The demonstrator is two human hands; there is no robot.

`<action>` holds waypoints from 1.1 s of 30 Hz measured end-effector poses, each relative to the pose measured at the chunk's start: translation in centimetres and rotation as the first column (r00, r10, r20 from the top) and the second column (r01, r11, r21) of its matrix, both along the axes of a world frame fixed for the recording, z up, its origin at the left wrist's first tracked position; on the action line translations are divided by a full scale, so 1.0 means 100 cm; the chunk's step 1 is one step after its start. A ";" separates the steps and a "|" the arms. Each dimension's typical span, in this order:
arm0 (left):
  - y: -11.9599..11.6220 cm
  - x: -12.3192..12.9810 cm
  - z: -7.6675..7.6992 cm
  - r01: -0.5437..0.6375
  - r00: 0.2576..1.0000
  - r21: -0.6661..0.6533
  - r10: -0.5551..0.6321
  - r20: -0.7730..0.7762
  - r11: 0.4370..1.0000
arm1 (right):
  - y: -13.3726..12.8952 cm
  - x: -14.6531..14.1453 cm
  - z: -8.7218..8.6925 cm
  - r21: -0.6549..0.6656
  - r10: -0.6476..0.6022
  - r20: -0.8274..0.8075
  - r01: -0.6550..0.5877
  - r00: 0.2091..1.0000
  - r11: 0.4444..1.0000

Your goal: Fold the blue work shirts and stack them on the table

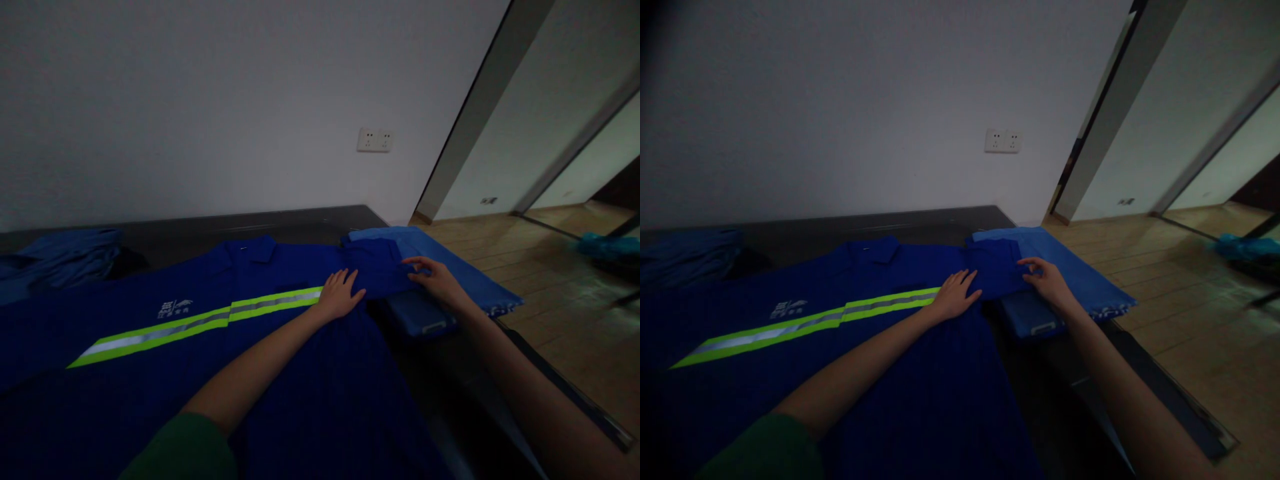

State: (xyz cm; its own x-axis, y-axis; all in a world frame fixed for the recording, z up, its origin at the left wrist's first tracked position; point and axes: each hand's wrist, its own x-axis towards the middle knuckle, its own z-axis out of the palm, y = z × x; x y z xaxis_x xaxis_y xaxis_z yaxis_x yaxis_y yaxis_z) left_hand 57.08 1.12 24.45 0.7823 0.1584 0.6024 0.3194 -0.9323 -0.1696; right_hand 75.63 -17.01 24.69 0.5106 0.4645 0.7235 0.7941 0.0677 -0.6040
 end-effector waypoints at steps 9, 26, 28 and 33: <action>0.002 -0.002 -0.003 0.080 0.993 0.007 -0.080 0.082 0.997 | 0.002 -0.037 -0.017 -0.001 -0.421 0.494 0.485 0.761 0.874; -0.032 -0.431 0.001 -0.288 0.820 -0.448 0.460 0.342 0.846 | 0.062 -0.192 -0.028 -0.262 0.258 0.678 -0.102 0.688 0.960; -0.059 -0.466 -0.027 -0.294 0.702 -0.542 0.563 0.437 0.787 | 0.085 -0.233 -0.010 -0.329 0.350 0.685 -0.157 0.639 0.931; -0.119 -0.508 -0.119 -0.325 0.438 -0.691 0.751 0.494 0.645 | 0.148 -0.365 0.017 -0.484 0.572 0.643 -0.308 0.509 0.819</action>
